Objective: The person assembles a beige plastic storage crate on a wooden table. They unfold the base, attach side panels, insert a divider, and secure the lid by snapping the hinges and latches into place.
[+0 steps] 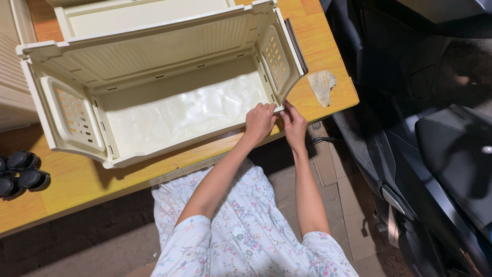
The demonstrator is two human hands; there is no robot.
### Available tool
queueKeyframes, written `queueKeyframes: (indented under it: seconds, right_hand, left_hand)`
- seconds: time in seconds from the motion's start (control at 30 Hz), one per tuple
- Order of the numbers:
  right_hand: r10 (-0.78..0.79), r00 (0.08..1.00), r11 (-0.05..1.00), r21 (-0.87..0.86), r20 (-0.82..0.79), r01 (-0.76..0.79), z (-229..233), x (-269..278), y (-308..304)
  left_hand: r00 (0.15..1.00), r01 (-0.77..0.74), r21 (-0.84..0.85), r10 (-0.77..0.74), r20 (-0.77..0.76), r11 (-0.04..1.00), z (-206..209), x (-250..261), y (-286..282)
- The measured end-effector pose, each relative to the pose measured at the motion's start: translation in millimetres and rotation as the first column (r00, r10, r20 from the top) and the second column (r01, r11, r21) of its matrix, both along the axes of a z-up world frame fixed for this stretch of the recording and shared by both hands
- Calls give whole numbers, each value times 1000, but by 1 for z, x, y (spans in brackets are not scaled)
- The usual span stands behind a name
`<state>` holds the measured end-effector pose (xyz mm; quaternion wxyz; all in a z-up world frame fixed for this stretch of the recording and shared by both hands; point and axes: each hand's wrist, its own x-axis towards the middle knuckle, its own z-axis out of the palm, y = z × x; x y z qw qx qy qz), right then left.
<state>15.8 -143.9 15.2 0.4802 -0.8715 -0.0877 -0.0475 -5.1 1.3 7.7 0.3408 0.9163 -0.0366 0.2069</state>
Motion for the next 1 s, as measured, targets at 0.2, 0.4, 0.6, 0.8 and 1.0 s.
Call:
queueKeyframes:
  seconds: [0.2, 0.4, 0.6, 0.8, 1.0]
  right_hand:
    - [-170, 975, 980, 132, 143, 152, -16, -17, 8]
    - [-253, 963, 962, 127, 91, 241, -31, -16, 17]
    - [-269, 959, 956, 142, 85, 255, -37, -16, 21]
    - [-215, 976, 967, 149, 38, 208, -40, -11, 13]
    - [-211, 976, 953, 212, -52, 218, -47, -7, 10]
  left_hand:
    - [993, -2, 66, 10, -121, 998, -10, -21, 32]
    - [992, -6, 91, 18, -127, 996, -26, -17, 31]
    - [987, 4, 104, 13, -162, 995, -26, -13, 30]
    - [989, 25, 71, -14, -144, 997, -16, -10, 29]
    - [989, 28, -51, -35, -147, 998, -19, 4, 5]
